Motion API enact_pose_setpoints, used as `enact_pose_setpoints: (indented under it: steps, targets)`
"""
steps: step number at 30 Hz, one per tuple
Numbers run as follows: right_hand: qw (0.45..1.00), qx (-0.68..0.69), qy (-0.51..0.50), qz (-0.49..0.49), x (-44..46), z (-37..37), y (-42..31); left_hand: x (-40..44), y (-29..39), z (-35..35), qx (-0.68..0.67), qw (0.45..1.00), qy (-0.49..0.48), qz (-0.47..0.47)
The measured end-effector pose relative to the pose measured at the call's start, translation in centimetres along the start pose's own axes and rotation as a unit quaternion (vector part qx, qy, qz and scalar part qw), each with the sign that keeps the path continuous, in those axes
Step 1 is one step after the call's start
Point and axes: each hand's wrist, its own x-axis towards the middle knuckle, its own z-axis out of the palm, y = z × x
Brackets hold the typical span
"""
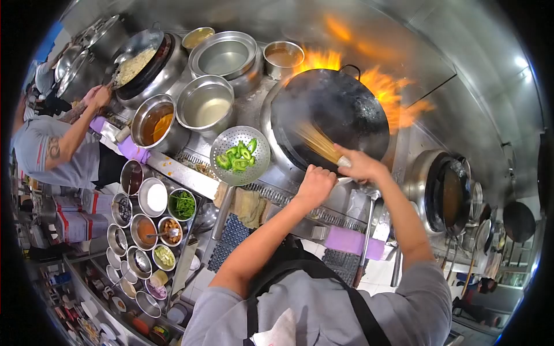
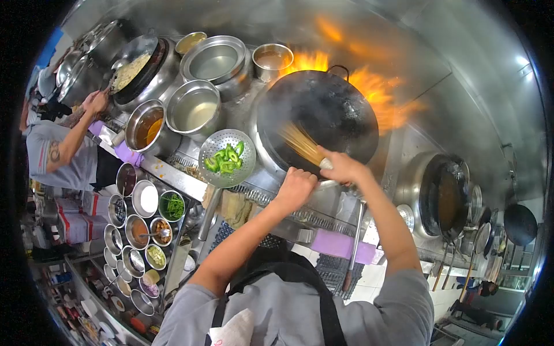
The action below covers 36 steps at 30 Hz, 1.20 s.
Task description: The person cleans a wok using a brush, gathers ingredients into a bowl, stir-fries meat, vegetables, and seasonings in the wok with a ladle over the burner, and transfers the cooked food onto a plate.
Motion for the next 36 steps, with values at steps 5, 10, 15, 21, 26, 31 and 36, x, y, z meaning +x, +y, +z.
enact_pose_setpoints:
  steps: [5, 10, 15, 21, 26, 31, 36]
  targets:
    - [0.905, -0.173, 0.386, 0.038, 7.3, -8.1, 20.0, -1.0, 1.9, -1.8, -0.044, 0.996, 0.076, 0.02]
    - [0.841, -0.024, 0.536, 0.068, -1.0, -11.8, 23.2, -10.7, 9.1, 1.5, -0.38, 0.907, -0.181, 0.017]
    - [0.83, 0.381, 0.396, 0.091, -10.3, -7.8, 18.9, -20.5, 12.5, 20.5, -0.546, 0.585, -0.598, -0.053]
    - [0.875, 0.37, 0.278, 0.145, -10.0, -3.1, 24.7, -23.2, 19.6, 25.4, -0.716, 0.332, -0.485, -0.377]
    - [0.92, 0.284, 0.231, 0.138, -6.3, -1.3, 26.8, -22.0, 19.4, 20.5, -0.712, 0.466, -0.265, -0.453]
    - [0.948, 0.07, 0.279, 0.138, 0.7, 2.4, 31.0, -21.2, 13.0, 8.3, -0.484, 0.743, -0.248, -0.391]
    - [0.971, -0.066, 0.188, 0.131, -5.8, 8.7, 28.6, -23.4, 10.9, -3.9, -0.426, 0.755, -0.283, -0.41]
